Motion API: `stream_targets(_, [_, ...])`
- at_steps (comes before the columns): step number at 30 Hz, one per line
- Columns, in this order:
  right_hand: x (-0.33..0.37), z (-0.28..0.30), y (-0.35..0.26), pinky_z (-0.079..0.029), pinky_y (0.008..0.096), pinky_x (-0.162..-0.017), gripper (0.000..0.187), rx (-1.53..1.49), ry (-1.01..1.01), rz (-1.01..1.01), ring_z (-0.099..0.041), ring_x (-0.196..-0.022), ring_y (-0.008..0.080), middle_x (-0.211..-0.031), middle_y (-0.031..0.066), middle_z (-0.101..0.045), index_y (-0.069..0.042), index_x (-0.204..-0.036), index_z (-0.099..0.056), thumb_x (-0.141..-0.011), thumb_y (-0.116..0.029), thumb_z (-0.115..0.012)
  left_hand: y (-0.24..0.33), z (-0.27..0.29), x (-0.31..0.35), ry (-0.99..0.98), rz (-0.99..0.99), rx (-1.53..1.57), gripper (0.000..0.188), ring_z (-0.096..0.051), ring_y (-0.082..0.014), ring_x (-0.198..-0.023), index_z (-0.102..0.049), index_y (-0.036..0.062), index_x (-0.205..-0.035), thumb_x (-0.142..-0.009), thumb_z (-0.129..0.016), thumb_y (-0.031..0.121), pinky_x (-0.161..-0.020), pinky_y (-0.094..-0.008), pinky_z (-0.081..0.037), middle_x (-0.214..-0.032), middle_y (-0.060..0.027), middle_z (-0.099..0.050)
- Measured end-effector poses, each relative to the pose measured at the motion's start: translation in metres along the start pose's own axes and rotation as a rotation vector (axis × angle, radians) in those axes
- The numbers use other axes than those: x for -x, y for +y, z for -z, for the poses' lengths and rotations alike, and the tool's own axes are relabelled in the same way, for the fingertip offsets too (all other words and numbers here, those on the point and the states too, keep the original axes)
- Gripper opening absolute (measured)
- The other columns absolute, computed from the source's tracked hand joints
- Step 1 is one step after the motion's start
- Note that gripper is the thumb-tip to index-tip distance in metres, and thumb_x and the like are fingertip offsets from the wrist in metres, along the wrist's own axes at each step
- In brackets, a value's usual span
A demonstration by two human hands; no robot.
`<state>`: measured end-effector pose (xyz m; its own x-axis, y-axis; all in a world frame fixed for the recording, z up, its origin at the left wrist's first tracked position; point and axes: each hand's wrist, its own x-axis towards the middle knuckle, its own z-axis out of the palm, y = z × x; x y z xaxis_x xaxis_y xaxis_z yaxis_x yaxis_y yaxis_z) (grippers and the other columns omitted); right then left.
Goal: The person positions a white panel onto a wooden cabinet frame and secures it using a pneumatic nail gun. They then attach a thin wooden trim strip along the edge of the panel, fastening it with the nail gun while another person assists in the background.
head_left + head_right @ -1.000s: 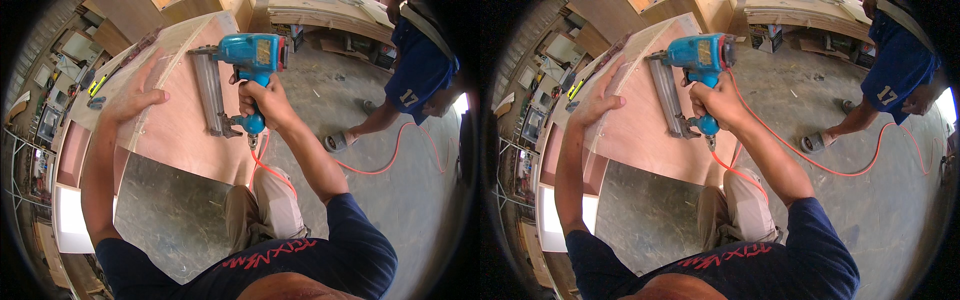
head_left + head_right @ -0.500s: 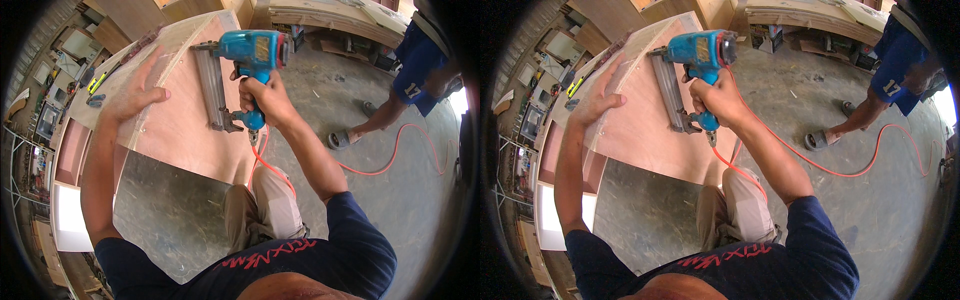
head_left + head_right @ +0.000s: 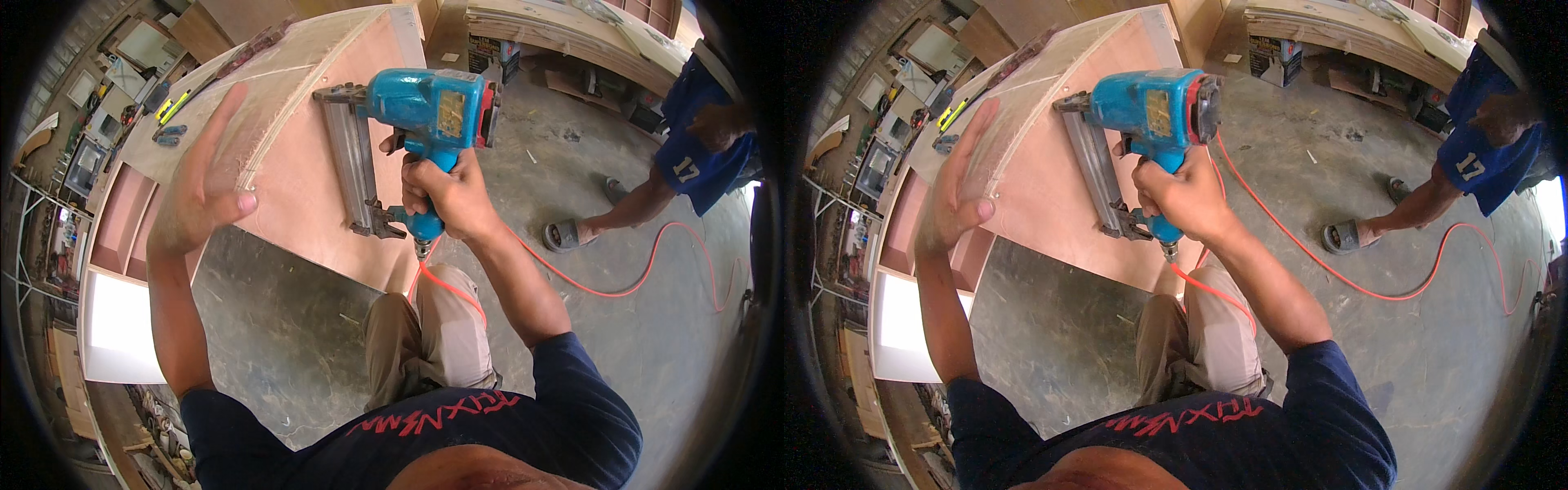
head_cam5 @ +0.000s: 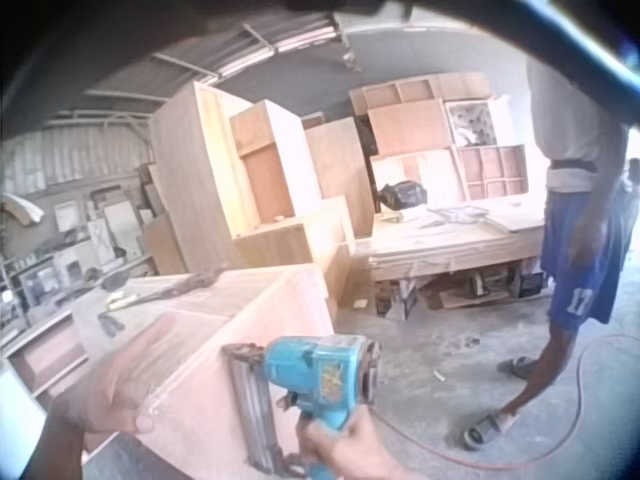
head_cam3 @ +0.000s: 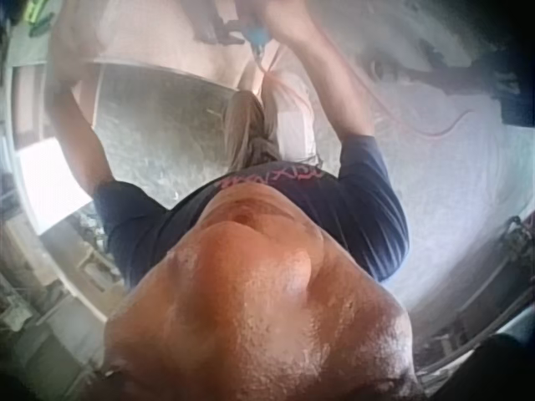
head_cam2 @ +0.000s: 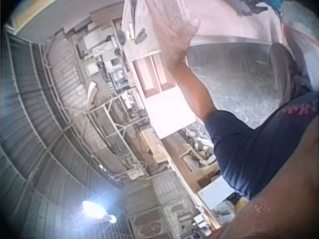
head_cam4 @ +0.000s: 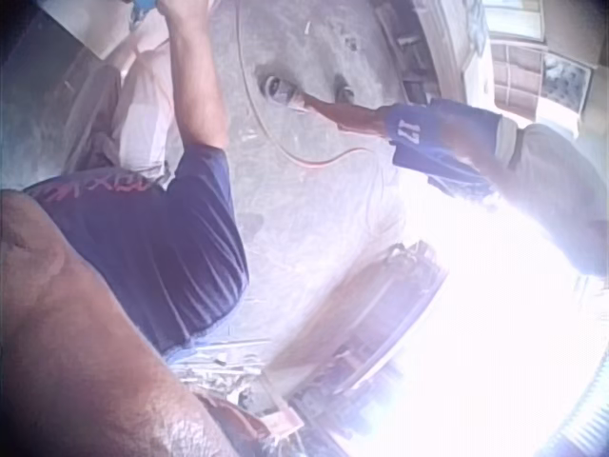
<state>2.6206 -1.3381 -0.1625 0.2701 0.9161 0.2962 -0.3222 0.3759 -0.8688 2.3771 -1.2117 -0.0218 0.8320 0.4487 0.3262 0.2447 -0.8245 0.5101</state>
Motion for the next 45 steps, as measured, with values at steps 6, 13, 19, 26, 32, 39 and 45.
stream_targets(6, [0.0, -0.001, 0.002, -0.043, 0.0271, -0.049, 0.032, 0.004, 0.005, 0.004, -0.046, -0.047, 0.0088, -0.06, -0.0019, -0.044, 0.005, -0.114, -0.058, -0.084, -0.001, -0.05, -0.007, -0.008, 0.021, 0.123, -0.064, -0.102, 0.108, -0.032, -0.0348, -0.148, -0.026, -0.0021, -0.157, -0.067, -0.071, 0.037, -0.121, -0.0449, -0.023, -0.159, -0.0233, -0.033])
stream_targets(13, [0.005, -0.004, 0.003, -0.044, 0.0271, -0.05, 0.032, -0.012, -0.006, -0.001, -0.046, -0.048, 0.0084, -0.061, -0.001, -0.046, 0.005, -0.114, -0.058, -0.084, -0.001, -0.05, -0.007, -0.014, 0.023, 0.134, -0.116, -0.185, 0.105, -0.033, -0.0369, -0.147, -0.027, 0.0016, -0.157, -0.065, -0.068, 0.028, -0.121, -0.0489, -0.025, -0.158, -0.0232, -0.035])
stream_targets(19, [0.006, -0.005, 0.004, -0.044, 0.027, -0.051, 0.035, 0.023, -0.005, -0.003, -0.047, -0.049, 0.0084, -0.063, -0.0004, -0.048, 0.006, -0.117, -0.057, -0.084, 0.0, -0.049, -0.011, -0.016, 0.022, 0.147, -0.136, -0.254, 0.105, -0.033, -0.0396, -0.146, -0.026, 0.0014, -0.157, -0.067, -0.068, 0.034, -0.12, -0.052, -0.024, -0.158, -0.0241, -0.035])
stream_targets(26, [0.041, -0.012, 0.015, -0.048, 0.029, -0.062, 0.017, 0.137, 0.01, 0.004, -0.057, -0.07, 0.0093, -0.081, 0.0018, -0.06, -0.002, -0.105, -0.062, -0.089, -0.004, -0.056, -0.009, -0.014, 0.025, 0.163, -0.206, -0.36, 0.112, -0.031, -0.0415, -0.146, -0.022, -0.0004, -0.158, -0.069, -0.072, 0.045, -0.119, -0.0523, -0.023, -0.16, -0.0248, -0.029])
stream_targets(32, [0.039, -0.023, 0.012, -0.047, 0.0272, -0.063, 0.022, 0.157, -0.025, 0.018, -0.053, -0.072, 0.0084, -0.084, 0.0004, -0.057, 0.0, -0.109, -0.06, -0.089, 0.001, -0.053, -0.015, -0.022, 0.03, 0.273, -0.238, -0.371, 0.112, -0.029, -0.0405, -0.147, -0.019, -0.0004, -0.158, -0.069, -0.074, 0.039, -0.119, -0.0528, -0.025, -0.164, -0.0233, -0.021])
stream_targets(39, [0.037, -0.025, 0.017, -0.042, 0.0249, -0.053, 0.022, 0.168, -0.029, 0.086, -0.049, -0.057, 0.0071, -0.076, 0.0003, -0.053, 0.003, -0.11, -0.06, -0.091, 0.0, -0.049, -0.022, -0.024, 0.033, 0.3, -0.26, -0.41, 0.114, -0.028, -0.0427, -0.147, -0.016, -0.0007, -0.159, -0.07, -0.075, 0.04, -0.118, -0.0546, -0.024, -0.164, -0.0241, -0.02])
stream_targets(45, [0.045, -0.024, 0.016, -0.042, 0.0248, -0.054, 0.025, 0.152, -0.032, 0.093, -0.048, -0.058, 0.0066, -0.079, 0.0001, -0.053, 0.002, -0.114, -0.06, -0.092, -0.001, -0.049, -0.023, -0.024, 0.033, 0.306, -0.242, -0.41, 0.116, -0.026, -0.0434, -0.148, -0.014, -0.0005, -0.159, -0.07, -0.075, 0.043, -0.119, -0.0555, -0.023, -0.164, -0.0254, -0.018])
